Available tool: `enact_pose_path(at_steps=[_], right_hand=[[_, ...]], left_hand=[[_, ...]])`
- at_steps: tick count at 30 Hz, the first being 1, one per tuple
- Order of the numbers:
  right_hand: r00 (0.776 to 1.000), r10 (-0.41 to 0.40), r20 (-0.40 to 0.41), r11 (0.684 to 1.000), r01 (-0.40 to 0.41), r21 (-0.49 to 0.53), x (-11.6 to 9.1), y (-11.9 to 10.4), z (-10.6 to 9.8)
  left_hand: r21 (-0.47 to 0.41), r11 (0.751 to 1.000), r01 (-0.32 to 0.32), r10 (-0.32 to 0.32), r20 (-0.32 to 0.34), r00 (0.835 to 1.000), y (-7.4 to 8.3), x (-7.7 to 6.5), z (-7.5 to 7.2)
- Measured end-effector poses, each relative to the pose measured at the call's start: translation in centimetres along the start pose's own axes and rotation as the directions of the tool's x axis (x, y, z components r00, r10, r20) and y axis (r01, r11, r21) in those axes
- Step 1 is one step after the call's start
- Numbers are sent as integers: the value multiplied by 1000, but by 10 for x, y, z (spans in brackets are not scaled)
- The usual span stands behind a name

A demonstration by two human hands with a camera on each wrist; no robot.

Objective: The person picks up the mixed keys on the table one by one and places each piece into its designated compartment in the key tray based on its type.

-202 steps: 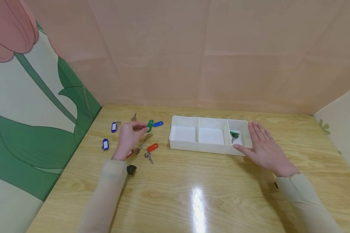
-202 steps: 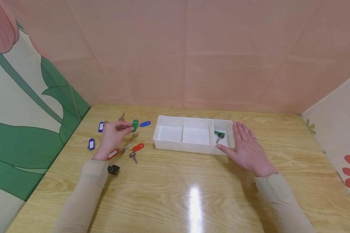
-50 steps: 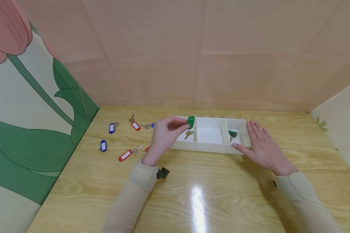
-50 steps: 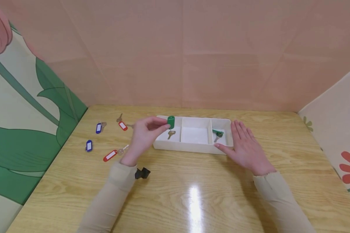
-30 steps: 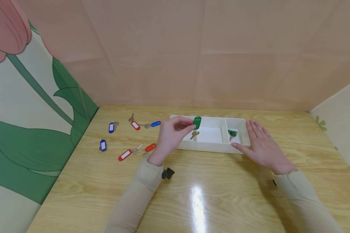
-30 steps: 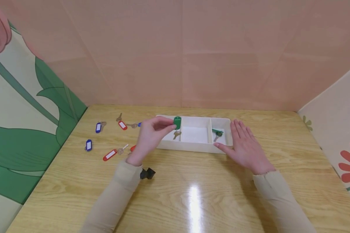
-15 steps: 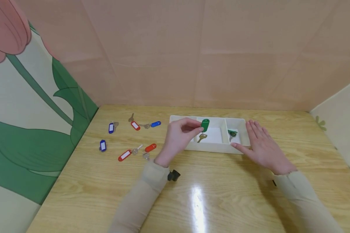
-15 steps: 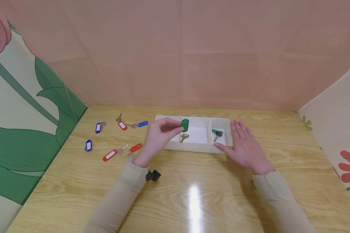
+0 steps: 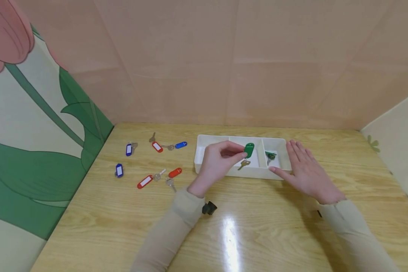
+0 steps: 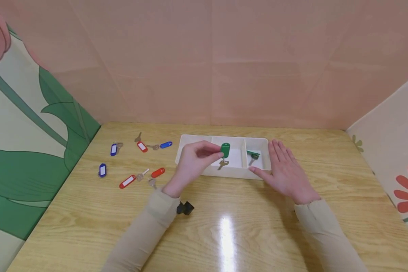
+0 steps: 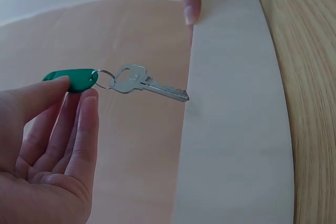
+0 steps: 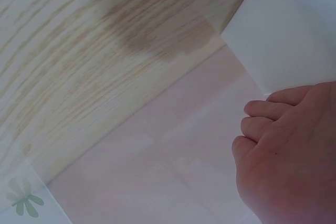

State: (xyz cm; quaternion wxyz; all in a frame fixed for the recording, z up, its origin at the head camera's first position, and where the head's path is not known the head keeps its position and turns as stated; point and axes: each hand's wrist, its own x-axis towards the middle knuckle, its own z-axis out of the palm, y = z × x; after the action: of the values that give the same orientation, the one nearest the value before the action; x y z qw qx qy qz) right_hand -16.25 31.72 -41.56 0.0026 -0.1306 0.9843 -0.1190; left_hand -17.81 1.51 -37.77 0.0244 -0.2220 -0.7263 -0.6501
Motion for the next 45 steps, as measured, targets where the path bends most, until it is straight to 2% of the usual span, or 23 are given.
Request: enact_pose_path(at_steps=[6, 17, 30, 45], right_hand=[[1000, 3, -1, 1000, -3, -9, 1, 1, 1], [1000, 9, 20, 1000, -9, -6, 0, -1, 1], [1000, 5, 13, 1000, -5, -2, -1, 0, 0], [1000, -7, 6, 1000, 7, 5, -1, -1, 0]], left_hand=[[1, 1000, -1, 1, 14, 1000, -1, -1, 7], [-10, 999, 44, -44, 21, 999, -2, -4, 15], [-56, 998, 14, -11, 49, 999, -3, -3, 27], [-69, 998, -10, 14, 52, 999, 1, 6, 39]])
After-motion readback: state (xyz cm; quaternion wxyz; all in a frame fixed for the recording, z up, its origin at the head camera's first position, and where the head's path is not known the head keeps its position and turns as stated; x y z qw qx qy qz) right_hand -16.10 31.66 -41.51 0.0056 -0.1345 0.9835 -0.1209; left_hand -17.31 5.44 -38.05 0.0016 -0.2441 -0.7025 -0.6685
